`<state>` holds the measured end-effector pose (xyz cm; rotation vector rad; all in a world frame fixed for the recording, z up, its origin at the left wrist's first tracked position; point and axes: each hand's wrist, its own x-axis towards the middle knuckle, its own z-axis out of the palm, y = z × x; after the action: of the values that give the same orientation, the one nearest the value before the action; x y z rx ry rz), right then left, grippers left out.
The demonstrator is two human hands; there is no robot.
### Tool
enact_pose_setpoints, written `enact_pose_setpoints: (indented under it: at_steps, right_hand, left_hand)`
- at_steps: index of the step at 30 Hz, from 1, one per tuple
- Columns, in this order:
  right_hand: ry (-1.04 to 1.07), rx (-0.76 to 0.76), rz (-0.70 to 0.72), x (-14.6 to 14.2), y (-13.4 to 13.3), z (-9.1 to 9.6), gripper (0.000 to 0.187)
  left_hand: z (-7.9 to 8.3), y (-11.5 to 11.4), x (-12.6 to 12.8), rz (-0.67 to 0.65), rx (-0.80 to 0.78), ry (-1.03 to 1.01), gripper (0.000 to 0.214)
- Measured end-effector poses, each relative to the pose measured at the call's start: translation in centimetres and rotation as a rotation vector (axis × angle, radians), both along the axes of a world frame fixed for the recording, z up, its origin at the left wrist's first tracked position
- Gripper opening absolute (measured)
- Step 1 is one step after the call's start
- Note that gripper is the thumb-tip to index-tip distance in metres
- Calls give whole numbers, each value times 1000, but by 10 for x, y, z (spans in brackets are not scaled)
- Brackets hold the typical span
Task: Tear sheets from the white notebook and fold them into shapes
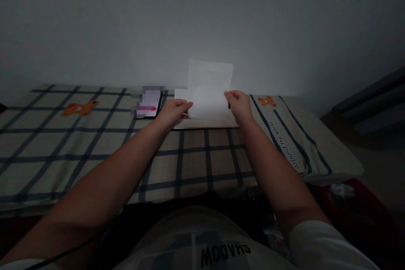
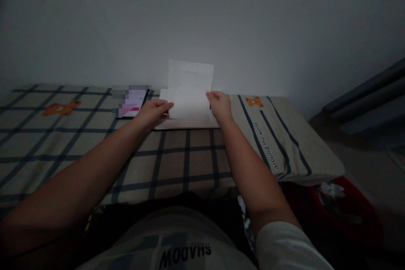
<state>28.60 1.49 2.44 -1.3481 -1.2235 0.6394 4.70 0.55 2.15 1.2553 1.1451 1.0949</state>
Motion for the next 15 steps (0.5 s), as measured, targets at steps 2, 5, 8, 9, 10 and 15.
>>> enact_pose_setpoints:
  at_steps: [2, 5, 8, 9, 10, 15]
  right_hand:
    - [-8, 15, -9, 1, 0, 0, 20]
    - [-2, 19, -3, 3, 2, -3, 20]
    - [29, 27, 22, 0, 4, -7, 20]
    - [41, 29, 34, -1, 4, -8, 20]
    - [49, 23, 48, -3, 5, -9, 21]
    - [108, -57, 98, -13, -1, -4, 22]
  left_hand:
    - [1, -2, 1, -71, -46, 10, 32]
    - [0, -2, 4, -41, -33, -18, 37]
    - [-1, 0, 4, 32, 2, -93, 28]
    - [0, 0, 4, 59, 12, -92, 25]
    - [0, 1, 3, 96, 24, -77, 23]
    - [1, 7, -4, 264, 128, 103, 21]
